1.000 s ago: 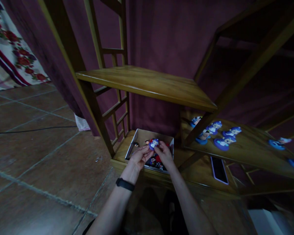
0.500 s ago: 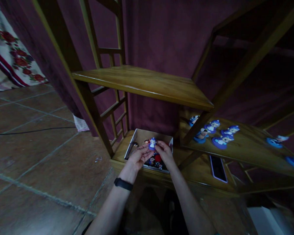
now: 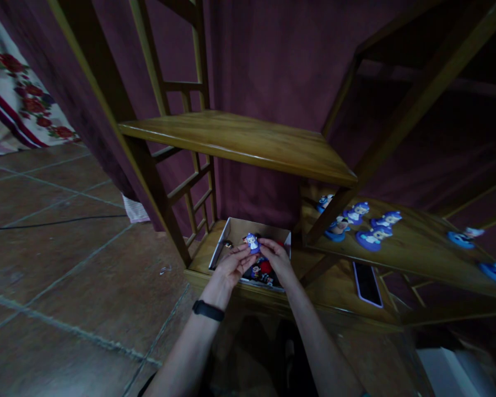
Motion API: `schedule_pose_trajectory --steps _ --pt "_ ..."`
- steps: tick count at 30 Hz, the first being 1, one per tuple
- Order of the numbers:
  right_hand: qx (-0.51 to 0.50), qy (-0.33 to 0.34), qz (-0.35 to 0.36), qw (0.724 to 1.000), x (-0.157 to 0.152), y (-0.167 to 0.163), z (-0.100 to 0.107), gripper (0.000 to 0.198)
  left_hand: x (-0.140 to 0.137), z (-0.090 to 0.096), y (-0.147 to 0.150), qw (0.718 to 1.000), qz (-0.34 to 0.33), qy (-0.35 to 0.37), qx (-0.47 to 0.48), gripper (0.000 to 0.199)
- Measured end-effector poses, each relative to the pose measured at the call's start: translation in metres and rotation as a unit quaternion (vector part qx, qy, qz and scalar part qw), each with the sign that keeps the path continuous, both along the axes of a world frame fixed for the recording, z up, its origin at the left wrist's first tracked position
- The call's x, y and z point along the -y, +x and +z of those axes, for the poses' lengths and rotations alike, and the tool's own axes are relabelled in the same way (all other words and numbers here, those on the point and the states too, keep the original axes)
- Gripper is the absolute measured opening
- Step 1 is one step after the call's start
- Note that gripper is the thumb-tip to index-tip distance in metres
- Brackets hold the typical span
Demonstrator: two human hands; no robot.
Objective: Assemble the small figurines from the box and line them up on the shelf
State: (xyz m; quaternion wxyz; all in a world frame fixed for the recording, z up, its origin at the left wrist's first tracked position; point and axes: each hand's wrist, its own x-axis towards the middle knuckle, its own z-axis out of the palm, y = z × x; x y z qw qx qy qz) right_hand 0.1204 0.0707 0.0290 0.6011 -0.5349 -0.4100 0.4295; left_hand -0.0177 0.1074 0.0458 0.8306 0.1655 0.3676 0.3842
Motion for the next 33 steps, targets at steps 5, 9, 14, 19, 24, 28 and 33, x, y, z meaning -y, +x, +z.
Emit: schedule_pose_trajectory --steps 5,9,14,19,24,28,33 --pt "-0.063 -0.004 0.026 0.998 -0.0009 -0.0012 -0.0048 0.034 -0.0009 -0.0017 0.0007 1.0 0.015 0.006 -0.007 0.019" --pt "-0.091 -0.01 0.033 0.995 -0.0003 -0.002 -0.0051 0.034 -0.0012 -0.0019 0.0014 1.0 0.02 0.012 -0.012 0.013" --pt "-0.104 -0.007 0.036 0.994 0.0002 -0.0032 -0.0016 0.034 0.0004 0.0025 0.0013 1.0 0.021 0.002 -0.022 0.012" --pt "-0.084 -0.01 0.031 0.996 0.0 -0.0039 0.0016 0.034 0.0009 0.0028 0.0011 0.999 0.024 0.004 -0.03 0.013" --pt "-0.047 -0.012 0.02 0.999 -0.0002 -0.0046 0.0032 0.031 -0.0006 -0.0014 0.0015 0.998 0.048 0.005 -0.032 0.017" --pt "-0.051 -0.016 0.009 0.999 -0.0014 -0.0058 0.0021 0.029 -0.0011 -0.0039 0.0021 0.998 0.051 0.02 -0.033 0.019" --pt "-0.057 -0.006 0.032 0.998 -0.0027 -0.0068 -0.0001 0.03 -0.0005 -0.0043 0.0035 0.998 0.049 0.027 -0.03 0.02"
